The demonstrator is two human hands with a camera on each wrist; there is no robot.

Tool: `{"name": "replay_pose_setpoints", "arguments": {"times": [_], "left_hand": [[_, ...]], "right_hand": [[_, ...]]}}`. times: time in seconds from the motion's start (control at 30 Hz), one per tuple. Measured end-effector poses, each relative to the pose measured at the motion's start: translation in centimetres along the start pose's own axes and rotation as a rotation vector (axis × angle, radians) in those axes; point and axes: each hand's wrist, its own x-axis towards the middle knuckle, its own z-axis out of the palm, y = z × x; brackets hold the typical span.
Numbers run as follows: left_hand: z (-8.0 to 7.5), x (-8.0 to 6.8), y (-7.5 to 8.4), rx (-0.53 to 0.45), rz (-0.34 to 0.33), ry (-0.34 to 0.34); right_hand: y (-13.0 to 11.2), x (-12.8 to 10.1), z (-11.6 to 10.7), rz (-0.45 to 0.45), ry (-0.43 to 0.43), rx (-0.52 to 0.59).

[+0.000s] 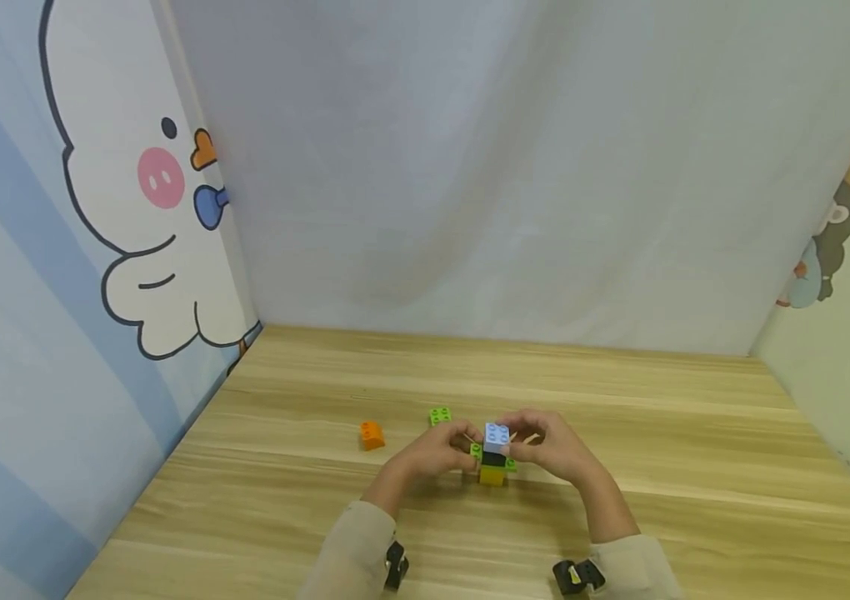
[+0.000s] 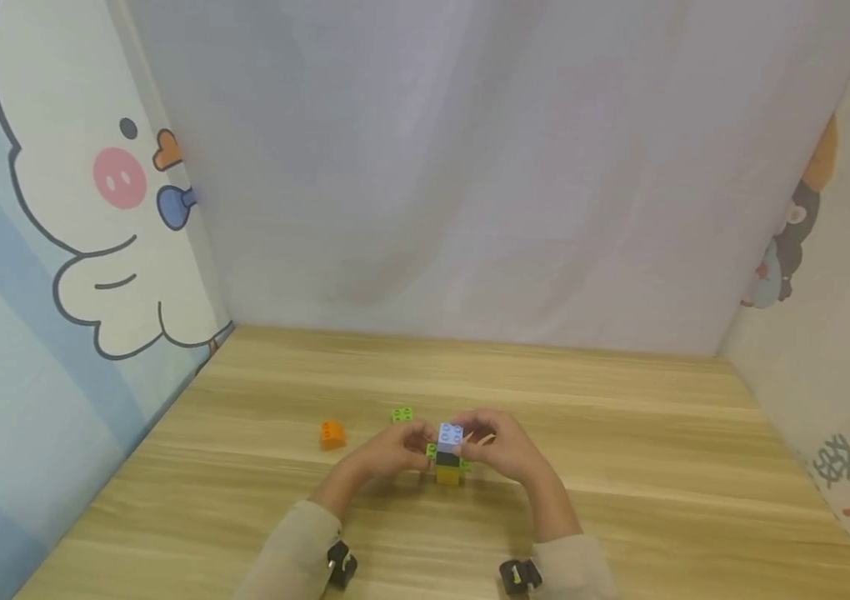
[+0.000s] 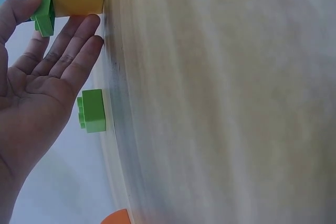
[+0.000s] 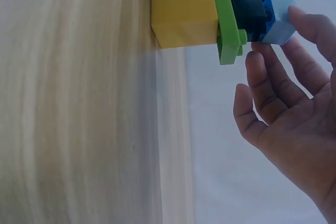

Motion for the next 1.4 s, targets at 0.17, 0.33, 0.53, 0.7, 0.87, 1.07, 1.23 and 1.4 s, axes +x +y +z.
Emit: {"name": "replay_pose_setpoints", "arguments": {"times": [0.17, 0.33, 0.53, 0.7, 0.87, 1.07, 1.23, 1.4], "left_hand": [[0.0, 0.04, 0.02, 0.014, 0.007, 0.002], [-0.01, 0.02, -0.02, 0.009, -0.002, -0.002], [0.03, -0.05, 0.01, 0.004, -0.006, -0.006], [-0.03, 0.02, -0.08, 0.009, 0.006, -0.013], [-0.07, 0.16, -0.23, 0.012, 0.011, -0.019], [-0.16, 0.37, -0.06, 0.0, 0.013, -0.026], [-0.27, 0.39, 0.0, 0.005, 0.025, -0.03], [-0.19, 0.32, -0.19, 0.035, 0.03, -0.026]], "right_hand": [[-0.22, -0.03, 0.02, 0.004, -0.014, -0.015], [-0.53, -0.1, -0.03, -0.002, -0.029, -0.042], [-0.33, -0.1, -0.08, -0.009, -0.033, -0.054], [-0.23, 0.09, -0.16, -0.003, -0.031, -0.096], [-0.38, 0.33, -0.07, 0.002, -0.029, -0.152], [-0.52, 0.33, -0.17, 0.005, -0.023, -0.15], [-0.46, 0.11, -0.13, 0.0, -0.015, -0.125], [-0.53, -0.42, 0.08, 0.028, -0.027, -0.088]]}}
